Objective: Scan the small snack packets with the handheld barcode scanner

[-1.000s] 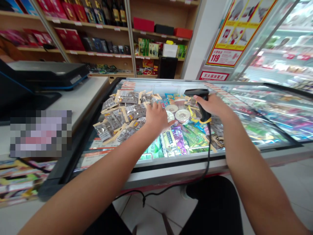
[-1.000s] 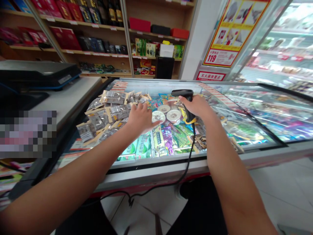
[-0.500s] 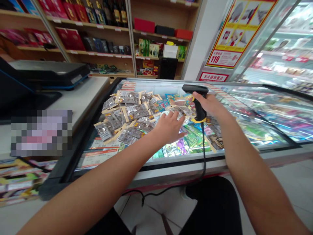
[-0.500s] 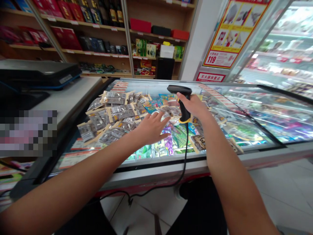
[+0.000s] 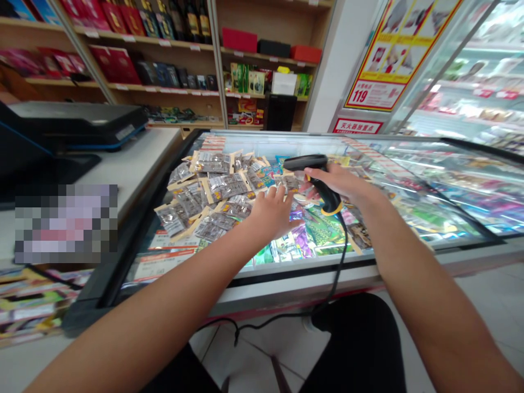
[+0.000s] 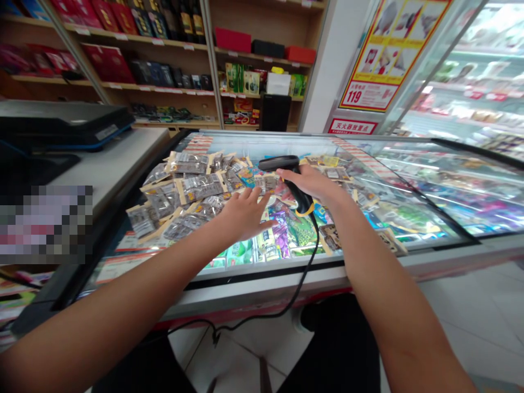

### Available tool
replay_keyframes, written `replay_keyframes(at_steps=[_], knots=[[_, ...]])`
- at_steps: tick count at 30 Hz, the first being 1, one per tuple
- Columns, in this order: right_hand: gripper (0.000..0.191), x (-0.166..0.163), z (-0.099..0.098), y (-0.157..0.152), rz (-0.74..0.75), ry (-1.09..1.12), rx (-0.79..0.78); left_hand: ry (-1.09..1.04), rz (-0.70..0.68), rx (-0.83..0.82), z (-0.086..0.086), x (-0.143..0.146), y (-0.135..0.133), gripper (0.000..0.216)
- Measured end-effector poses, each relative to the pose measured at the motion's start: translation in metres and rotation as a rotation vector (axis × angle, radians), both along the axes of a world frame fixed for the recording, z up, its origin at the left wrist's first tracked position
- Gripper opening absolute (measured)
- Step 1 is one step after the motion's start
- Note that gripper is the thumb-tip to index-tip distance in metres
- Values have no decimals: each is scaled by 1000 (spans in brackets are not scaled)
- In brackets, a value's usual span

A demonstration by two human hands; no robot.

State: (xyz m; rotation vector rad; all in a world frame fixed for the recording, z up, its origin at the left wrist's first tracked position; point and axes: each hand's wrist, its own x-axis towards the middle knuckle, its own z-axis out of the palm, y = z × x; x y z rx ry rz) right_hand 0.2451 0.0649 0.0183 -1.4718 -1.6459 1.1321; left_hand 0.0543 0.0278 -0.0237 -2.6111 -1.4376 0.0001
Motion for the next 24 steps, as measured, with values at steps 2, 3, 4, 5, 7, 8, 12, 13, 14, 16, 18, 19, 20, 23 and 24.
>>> replay_keyframes(at_steps=[2, 3, 4, 5, 7, 8, 12, 13, 14, 16, 18, 19, 20, 23, 24], knots=[[27, 0, -1, 1, 29, -29, -39, 9, 27, -34, -1, 3, -5, 89], [28, 0, 0, 1, 30, -19, -51, 13, 37, -47, -1, 4, -7, 91], [28, 0, 1, 0, 23, 8, -63, 17, 45, -54, -1, 5, -9, 92], [28, -1, 3, -2, 9, 40, -74, 20, 49, -55, -1, 6, -10, 92], [27, -2, 7, -6, -10, 84, -109, 18, 43, -42, -1, 7, -11, 93], [27, -3, 9, -8, -8, 94, -131, 13, 37, -31, -2, 7, -11, 93], [30, -6, 13, -12, -6, 137, -182, -19, 24, 9, -4, 7, -10, 93], [30, -6, 13, -12, -18, 140, -188, -23, 24, 10, -4, 7, -10, 93], [30, -6, 13, -12, -31, 136, -194, -24, 24, 8, -4, 7, -10, 93], [30, -5, 13, -12, -47, 119, -209, -30, 22, 7, -5, 8, -10, 92], [31, -5, 13, -11, -46, 101, -211, -37, 20, 10, -6, 8, -9, 93], [31, -5, 13, -11, -45, 92, -208, -37, 21, 10, -6, 8, -9, 93], [31, -5, 13, -11, -44, 83, -203, -36, 24, 7, -5, 8, -9, 94], [32, -4, 12, -10, -61, 55, -179, -28, 31, -12, -4, 8, -9, 95], [32, -3, 12, -10, -70, 49, -168, -27, 33, -16, -4, 8, -9, 94]])
